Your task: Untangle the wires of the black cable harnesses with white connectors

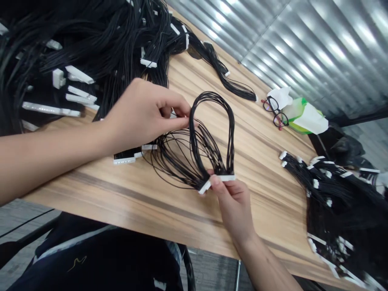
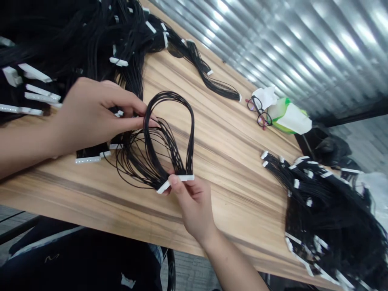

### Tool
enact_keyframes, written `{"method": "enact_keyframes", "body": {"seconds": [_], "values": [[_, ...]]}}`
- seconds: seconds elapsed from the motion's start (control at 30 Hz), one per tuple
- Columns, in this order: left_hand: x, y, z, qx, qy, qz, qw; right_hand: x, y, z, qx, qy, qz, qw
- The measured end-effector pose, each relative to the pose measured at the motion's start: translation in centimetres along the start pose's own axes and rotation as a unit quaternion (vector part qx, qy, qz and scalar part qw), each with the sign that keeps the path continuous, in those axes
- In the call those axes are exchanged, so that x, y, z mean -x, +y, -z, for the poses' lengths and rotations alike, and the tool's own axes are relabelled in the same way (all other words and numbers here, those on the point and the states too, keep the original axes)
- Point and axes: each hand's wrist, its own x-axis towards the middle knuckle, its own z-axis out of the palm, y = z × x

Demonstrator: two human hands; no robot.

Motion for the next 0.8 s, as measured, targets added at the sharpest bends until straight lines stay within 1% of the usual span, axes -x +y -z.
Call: {"method": "enact_keyframes", "body": {"seconds": [0.07, 0.17, 0.23, 0.3, 0.37, 0.4, 0.47, 0.53, 0.63, 0.7, 0.77, 0.8], "values": [[0.0, -0.4, -0.8, 0.052, 0.006, -0.040, 0.998, 0.1, -0.3, -0.2, 0.019, -0.057, -0.016, 0.998], [-0.1, -1.1, -1.6, 0.046, 0.007, -0.133, 0.990, 0.1, -0.6, -0.2, 0.010, -0.126, -0.037, 0.991], [-0.2, -1.5, -1.7, 0.053, -0.025, -0.198, 0.978, 0.0, -0.7, 0.0, -0.001, -0.152, -0.052, 0.987], [-0.3, -1.6, -1.6, 0.078, -0.062, -0.261, 0.960, -0.1, -0.7, 0.2, -0.009, -0.165, -0.067, 0.984], [-0.3, -1.5, -1.4, 0.087, -0.080, -0.291, 0.949, -0.1, -0.8, 0.3, -0.013, -0.177, -0.074, 0.981], [-0.2, -1.3, -1.3, 0.087, -0.081, -0.286, 0.951, -0.2, -0.9, 0.3, -0.015, -0.183, -0.074, 0.980], [-0.1, -0.8, -1.4, 0.102, -0.084, -0.253, 0.958, -0.2, -1.1, 0.3, -0.018, -0.192, -0.069, 0.979], [0.1, -0.4, -1.6, 0.145, -0.099, -0.236, 0.956, -0.2, -1.1, 0.2, -0.026, -0.199, -0.070, 0.977], [0.1, -0.2, -1.8, 0.238, -0.162, -0.225, 0.931, -0.1, -1.0, 0.3, -0.039, -0.222, -0.090, 0.970], [0.0, -0.2, -1.7, 0.300, -0.220, -0.185, 0.909, 0.0, -0.9, 0.4, -0.046, -0.240, -0.102, 0.964], [-0.1, -0.3, -1.7, 0.335, -0.258, -0.154, 0.893, 0.1, -0.8, 0.4, -0.051, -0.251, -0.106, 0.961], [-0.1, -0.3, -1.7, 0.336, -0.267, -0.149, 0.891, 0.1, -0.8, 0.4, -0.052, -0.252, -0.105, 0.961]]}}
